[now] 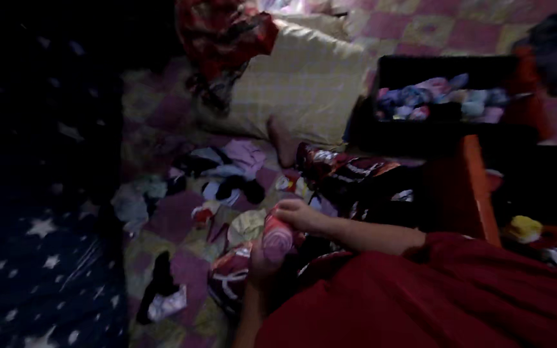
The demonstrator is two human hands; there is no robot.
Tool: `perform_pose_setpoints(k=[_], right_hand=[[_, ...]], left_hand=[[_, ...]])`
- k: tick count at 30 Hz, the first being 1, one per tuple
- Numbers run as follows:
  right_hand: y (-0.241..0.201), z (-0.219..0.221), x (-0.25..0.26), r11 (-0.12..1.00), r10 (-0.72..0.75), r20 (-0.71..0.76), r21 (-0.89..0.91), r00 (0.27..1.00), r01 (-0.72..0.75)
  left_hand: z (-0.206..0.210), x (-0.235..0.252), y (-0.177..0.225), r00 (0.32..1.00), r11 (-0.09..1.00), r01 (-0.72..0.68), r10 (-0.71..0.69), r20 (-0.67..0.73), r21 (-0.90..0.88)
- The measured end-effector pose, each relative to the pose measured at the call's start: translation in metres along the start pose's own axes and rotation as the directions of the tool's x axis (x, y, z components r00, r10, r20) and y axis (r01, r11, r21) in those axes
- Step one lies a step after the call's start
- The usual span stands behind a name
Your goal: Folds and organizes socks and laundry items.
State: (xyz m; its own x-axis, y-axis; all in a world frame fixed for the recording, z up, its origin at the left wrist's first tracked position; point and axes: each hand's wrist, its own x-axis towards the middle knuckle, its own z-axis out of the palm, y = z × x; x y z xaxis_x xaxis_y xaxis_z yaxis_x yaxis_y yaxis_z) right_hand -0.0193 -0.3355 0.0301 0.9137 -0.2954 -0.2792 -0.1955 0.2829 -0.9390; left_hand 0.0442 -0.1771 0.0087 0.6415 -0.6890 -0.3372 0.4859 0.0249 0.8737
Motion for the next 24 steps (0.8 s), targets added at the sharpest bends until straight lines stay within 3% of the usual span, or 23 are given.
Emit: perform_pose_setpoints(k=[3,5,8,10,15,18,19,21,24], right_hand=[[-0.008,-0.008,-0.010,0.991,-0.100,0.004,-0.090,0.995,0.099],[-0.016,-0.017,-0.019,0.971,-0.163,-0.045,-0.185,0.986,0.152],[-0.025,-0.047,-0.020,0.966,-0.172,-0.193,-0.226,0.966,0.127],[-0.022,-0.077,-0.016,0.969,-0.215,-0.347,-0.194,0.913,0.155],[-0.041,-0.164,-0.015,0.963,-0.268,-0.779,-0.221,0.567,0.152],[-0.051,-0.207,-0.012,0.930,-0.291,-0.887,-0.174,0.359,0.325],[-0.053,-0.214,-0.010,0.910,-0.273,-0.897,-0.123,0.349,0.396],[-0.055,-0.210,-0.006,0.900,-0.211,-0.894,-0.020,0.395,0.435],[-0.039,-0.174,0.000,0.967,-0.168,-0.815,-0.027,0.555,0.254]], left_hand=[[0.015,0.010,0.017,0.972,0.985,0.131,-0.107,0.208,-0.108],[0.018,0.019,0.022,0.945,0.992,0.120,-0.103,0.310,-0.036],[0.020,0.032,0.028,0.954,0.968,-0.006,-0.070,0.292,0.252],[0.010,0.038,0.029,0.976,0.951,-0.024,-0.044,0.212,0.308],[-0.014,0.034,0.044,0.997,0.949,-0.001,0.026,-0.074,0.317],[-0.037,0.037,0.047,0.948,0.934,0.085,0.032,-0.317,0.348],[-0.051,0.040,0.044,0.916,0.929,0.109,0.044,-0.399,0.353],[-0.080,0.046,0.041,0.828,0.918,0.162,0.074,-0.556,0.363],[-0.120,0.060,0.039,0.686,0.917,0.214,0.103,-0.720,0.336]])
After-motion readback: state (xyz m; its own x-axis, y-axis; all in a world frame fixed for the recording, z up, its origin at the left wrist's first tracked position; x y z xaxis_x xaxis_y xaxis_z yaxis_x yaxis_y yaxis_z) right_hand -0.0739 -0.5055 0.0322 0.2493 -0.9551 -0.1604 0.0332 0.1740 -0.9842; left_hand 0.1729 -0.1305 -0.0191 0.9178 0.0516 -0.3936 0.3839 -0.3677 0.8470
